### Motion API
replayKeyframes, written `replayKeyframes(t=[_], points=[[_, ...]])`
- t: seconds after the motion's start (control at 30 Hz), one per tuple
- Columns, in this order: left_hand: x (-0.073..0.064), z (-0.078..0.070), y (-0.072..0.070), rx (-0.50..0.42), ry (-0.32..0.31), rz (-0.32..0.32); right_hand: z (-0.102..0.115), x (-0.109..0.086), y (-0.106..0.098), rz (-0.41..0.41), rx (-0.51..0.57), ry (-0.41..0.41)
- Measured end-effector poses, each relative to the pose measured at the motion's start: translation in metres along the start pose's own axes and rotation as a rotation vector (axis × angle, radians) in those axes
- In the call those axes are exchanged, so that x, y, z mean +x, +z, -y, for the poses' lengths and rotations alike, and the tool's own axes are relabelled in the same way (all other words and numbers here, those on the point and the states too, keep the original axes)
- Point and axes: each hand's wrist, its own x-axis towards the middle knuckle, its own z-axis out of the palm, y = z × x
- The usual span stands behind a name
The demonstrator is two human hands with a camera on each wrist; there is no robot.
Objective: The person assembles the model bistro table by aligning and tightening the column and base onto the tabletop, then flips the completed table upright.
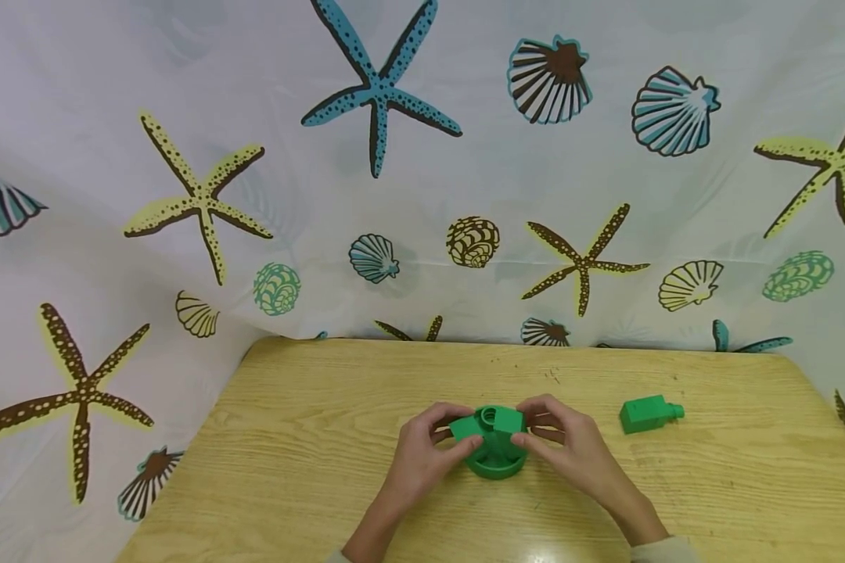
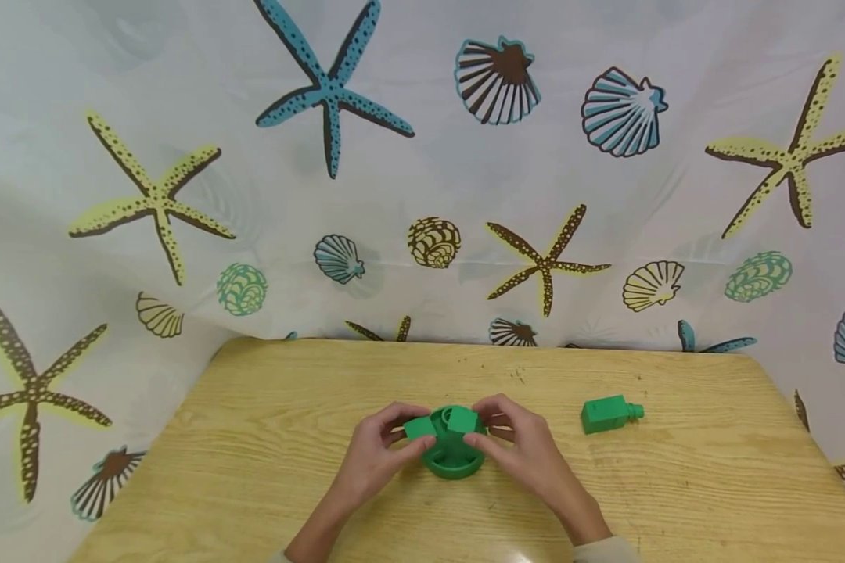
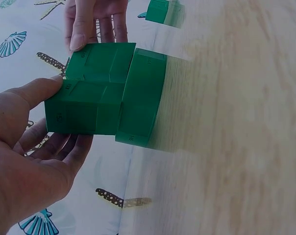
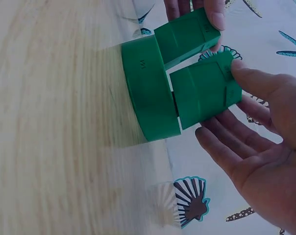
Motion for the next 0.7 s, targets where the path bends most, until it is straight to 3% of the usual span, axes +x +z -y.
replayKeyframes(t=[0.1,0.37,0.53,0.7], points=[[0.0,0.0,0.0,0.005,0.003,-0.001,0.0,0.001,0.003,-0.023,-0.042,0.011],[0.001,0.0,0.0,0.012,0.014,-0.005,0.001,0.002,0.007,-0.025,-0.149,-0.065],[0.001,0.001,0.0,-0.001,0.012,-0.006,0.001,0.0,0.002,-0.056,-0.162,-0.024],[0.001,0.002,0.0,0.0,0.01,-0.012,0.003,-0.002,-0.004,-0.067,-0.094,0.039]])
